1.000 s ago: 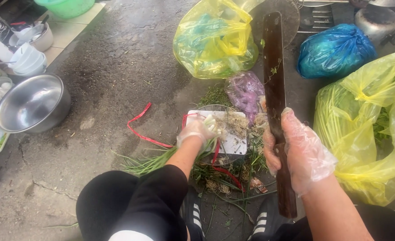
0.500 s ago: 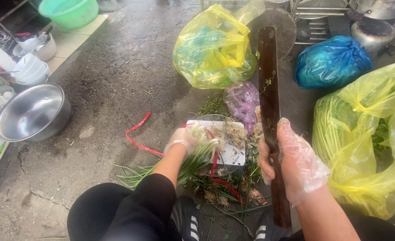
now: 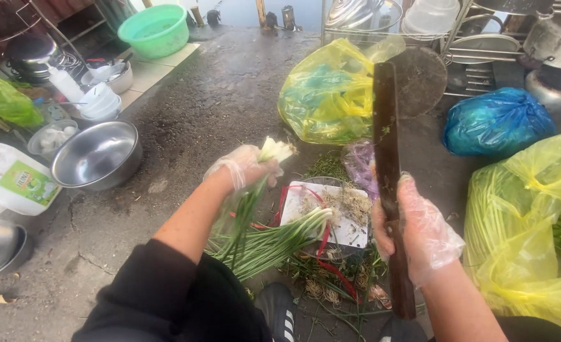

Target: The person sits on the ground and trims the root ends of green onions using a large knife. They gather the trimmed onions into a neat bunch, align the stems, and hold them together while continuing to trim additional stalks.

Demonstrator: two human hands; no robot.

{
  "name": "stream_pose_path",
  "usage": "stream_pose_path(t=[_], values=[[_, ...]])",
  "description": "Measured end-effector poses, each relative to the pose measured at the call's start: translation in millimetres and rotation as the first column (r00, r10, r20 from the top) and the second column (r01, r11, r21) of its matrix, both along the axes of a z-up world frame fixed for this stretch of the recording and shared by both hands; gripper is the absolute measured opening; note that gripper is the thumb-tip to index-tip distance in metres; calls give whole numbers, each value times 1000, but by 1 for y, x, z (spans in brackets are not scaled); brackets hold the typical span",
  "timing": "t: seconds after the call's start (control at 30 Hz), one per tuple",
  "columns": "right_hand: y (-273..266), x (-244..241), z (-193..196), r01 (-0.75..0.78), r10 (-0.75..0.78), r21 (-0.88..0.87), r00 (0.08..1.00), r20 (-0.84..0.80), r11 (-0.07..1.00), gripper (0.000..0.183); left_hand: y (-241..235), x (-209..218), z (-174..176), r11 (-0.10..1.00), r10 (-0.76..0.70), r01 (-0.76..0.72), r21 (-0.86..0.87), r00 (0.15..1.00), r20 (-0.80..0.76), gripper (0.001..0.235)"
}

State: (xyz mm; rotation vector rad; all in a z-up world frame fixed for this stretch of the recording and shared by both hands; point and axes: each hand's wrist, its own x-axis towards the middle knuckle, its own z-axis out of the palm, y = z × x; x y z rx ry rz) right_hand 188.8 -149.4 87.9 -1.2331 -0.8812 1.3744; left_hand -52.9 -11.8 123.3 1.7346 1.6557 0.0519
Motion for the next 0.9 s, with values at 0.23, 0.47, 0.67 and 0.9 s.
stream_pose_path(t=[0.23,0.47,0.67,0.9], values=[[-1,-17,4,-198,186,165,979,82,966,36,-56,24,12,972,188,-61,-228,784,592,12],[-8,-27,19,-231,176,211,952,249,950,71,-41,26,-13,971,-237,230,63,910,341,40],[-3,-32,15,-181,141,109,943,301,977,76,-56,30,-15,994,23,45,-96,794,608,23],[0,-33,11,-97,72,79,959,275,992,64,-64,33,-3,988,58,51,-144,748,661,21]])
